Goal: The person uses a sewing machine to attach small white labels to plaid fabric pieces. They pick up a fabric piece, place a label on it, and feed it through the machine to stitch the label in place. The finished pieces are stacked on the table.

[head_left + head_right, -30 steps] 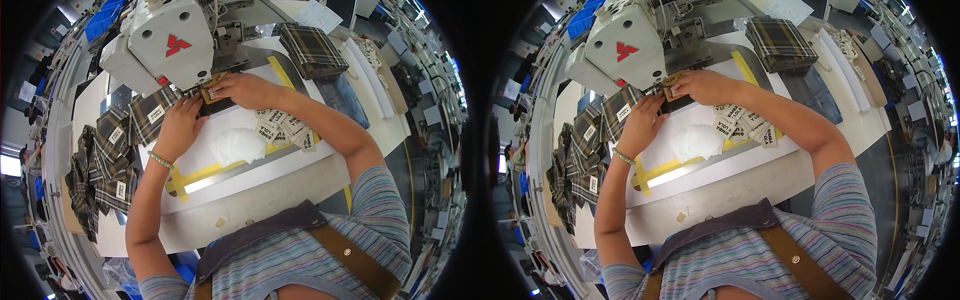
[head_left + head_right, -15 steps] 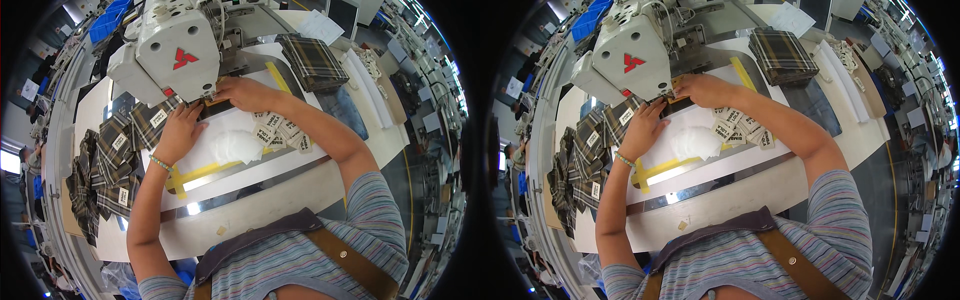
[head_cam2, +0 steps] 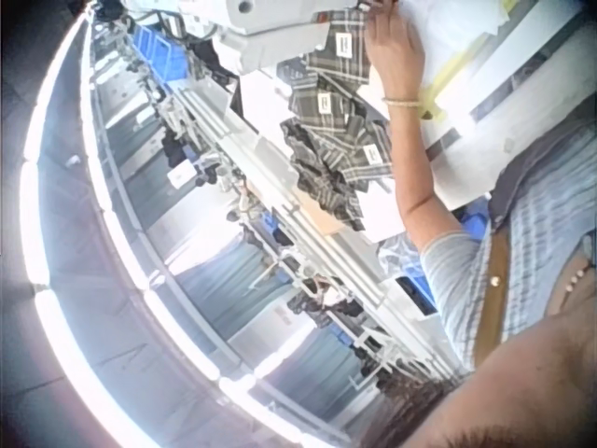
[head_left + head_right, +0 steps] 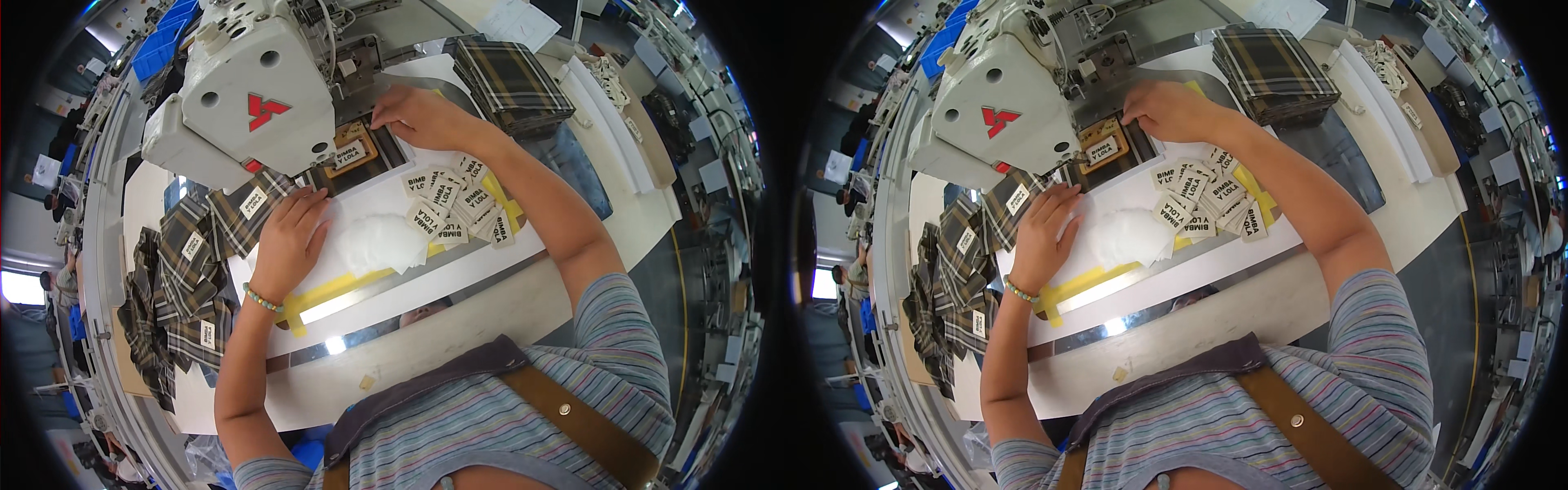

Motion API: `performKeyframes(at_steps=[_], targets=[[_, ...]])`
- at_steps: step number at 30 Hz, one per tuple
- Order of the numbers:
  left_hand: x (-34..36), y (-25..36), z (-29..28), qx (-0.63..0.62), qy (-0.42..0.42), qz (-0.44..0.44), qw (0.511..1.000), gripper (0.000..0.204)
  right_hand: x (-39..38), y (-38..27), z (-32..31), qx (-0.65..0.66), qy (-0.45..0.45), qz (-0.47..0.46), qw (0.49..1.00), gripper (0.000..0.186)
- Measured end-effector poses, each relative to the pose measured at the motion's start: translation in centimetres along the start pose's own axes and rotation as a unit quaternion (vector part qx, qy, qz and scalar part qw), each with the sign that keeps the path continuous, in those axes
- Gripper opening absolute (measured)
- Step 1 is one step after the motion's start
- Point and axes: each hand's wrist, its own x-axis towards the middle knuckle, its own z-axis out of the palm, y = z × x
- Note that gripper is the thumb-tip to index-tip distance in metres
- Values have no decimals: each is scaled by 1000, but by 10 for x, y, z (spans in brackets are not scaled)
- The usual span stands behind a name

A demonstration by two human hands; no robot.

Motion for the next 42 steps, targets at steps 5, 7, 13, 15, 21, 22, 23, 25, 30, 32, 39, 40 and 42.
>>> performKeyframes(at_steps=[5,7,13,15,21,22,23,25,30,32,39,40,42], targets=[[12,9,0,-21,8,22,1000,34,1,-7,1,-11,-51,-57,997,29],[14,8,1,-22,9,28,999,35,1,-14,0,-3,-64,-57,996,29],[19,12,2,-23,6,20,1000,38,-3,-14,-6,12,-87,-54,995,33],[23,13,3,-17,1,19,1000,39,-7,-10,-4,5,-79,-65,995,35],[28,2,11,-10,-21,-18,1000,41,-8,-22,7,30,-89,-105,990,36],[29,0,13,-17,-30,-27,999,42,-8,-24,7,32,-102,-98,989,36],[30,-1,14,-23,-39,-35,998,43,-8,-25,7,34,-114,-91,989,36],[31,-2,14,-33,-53,-48,997,44,-6,-26,4,27,-125,-77,989,36],[30,-6,15,-37,-60,-36,997,48,-7,-17,6,2,-109,-89,990,34],[29,-7,13,-32,-66,-33,997,49,-7,-17,9,13,-116,-78,990,33],[28,-8,14,-5,-65,-12,998,50,-12,-6,10,5,-77,-78,994,29],[28,-8,13,-7,-67,-18,998,50,-10,-7,6,14,-83,-69,994,29],[27,-7,13,-11,-73,-29,997,49,-9,-6,2,21,-94,-59,994,29]])
